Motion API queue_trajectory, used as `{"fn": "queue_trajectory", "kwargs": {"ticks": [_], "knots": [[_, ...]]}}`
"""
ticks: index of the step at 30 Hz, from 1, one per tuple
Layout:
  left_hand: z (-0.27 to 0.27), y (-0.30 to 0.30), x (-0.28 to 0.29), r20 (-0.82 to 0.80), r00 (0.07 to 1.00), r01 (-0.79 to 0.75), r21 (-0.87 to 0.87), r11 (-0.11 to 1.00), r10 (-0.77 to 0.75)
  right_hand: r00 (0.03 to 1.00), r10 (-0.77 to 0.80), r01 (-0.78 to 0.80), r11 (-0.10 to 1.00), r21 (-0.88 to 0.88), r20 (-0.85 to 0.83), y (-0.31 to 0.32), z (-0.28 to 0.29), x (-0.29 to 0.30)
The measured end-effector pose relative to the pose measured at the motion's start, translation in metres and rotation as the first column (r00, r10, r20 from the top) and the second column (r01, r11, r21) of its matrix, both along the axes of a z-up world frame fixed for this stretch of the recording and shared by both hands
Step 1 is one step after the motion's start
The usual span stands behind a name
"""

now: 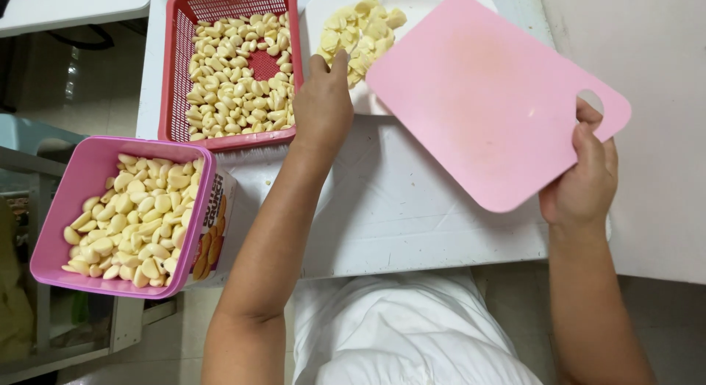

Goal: Slicing garlic cloves on a cutting board and transferring whole cloves between containers

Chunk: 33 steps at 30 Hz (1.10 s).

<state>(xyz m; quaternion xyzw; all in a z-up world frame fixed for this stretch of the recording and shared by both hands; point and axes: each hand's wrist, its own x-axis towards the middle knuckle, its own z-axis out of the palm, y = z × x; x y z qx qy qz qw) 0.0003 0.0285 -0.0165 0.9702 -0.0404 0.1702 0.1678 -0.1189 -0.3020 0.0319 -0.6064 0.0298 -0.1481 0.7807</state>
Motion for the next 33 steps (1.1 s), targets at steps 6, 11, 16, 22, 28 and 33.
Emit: {"fn": "queue_trajectory", "kwargs": {"ticks": [6,11,16,22,28,33], "knots": [[0.013,0.005,-0.014,0.067,0.996,-0.066,0.172,0.983,0.055,0.999,-0.038,0.038,0.996,-0.078,0.000,-0.003,-0.009,-0.023],[-0.001,0.016,-0.005,0.389,0.921,-0.159,0.342,0.926,0.015,0.989,-0.017,0.043,0.983,-0.178,0.147,0.008,-0.001,-0.007],[0.024,0.021,-0.007,0.565,0.824,-0.233,0.405,0.884,-0.042,0.952,0.129,-0.031,0.943,-0.331,0.276,0.027,0.024,0.018],[0.053,0.043,-0.013,0.567,0.817,-0.241,0.497,0.834,-0.102,0.868,0.225,0.052,0.845,-0.532,0.442,0.046,0.046,0.041],[0.078,0.059,-0.036,0.631,0.770,-0.209,0.386,0.899,-0.092,0.877,0.206,0.067,0.843,-0.534,0.435,0.046,0.034,0.058],[0.050,0.066,-0.030,0.621,0.781,-0.342,0.341,0.876,0.063,0.920,0.158,-0.021,0.934,-0.356,0.358,0.050,0.029,0.058]]}}
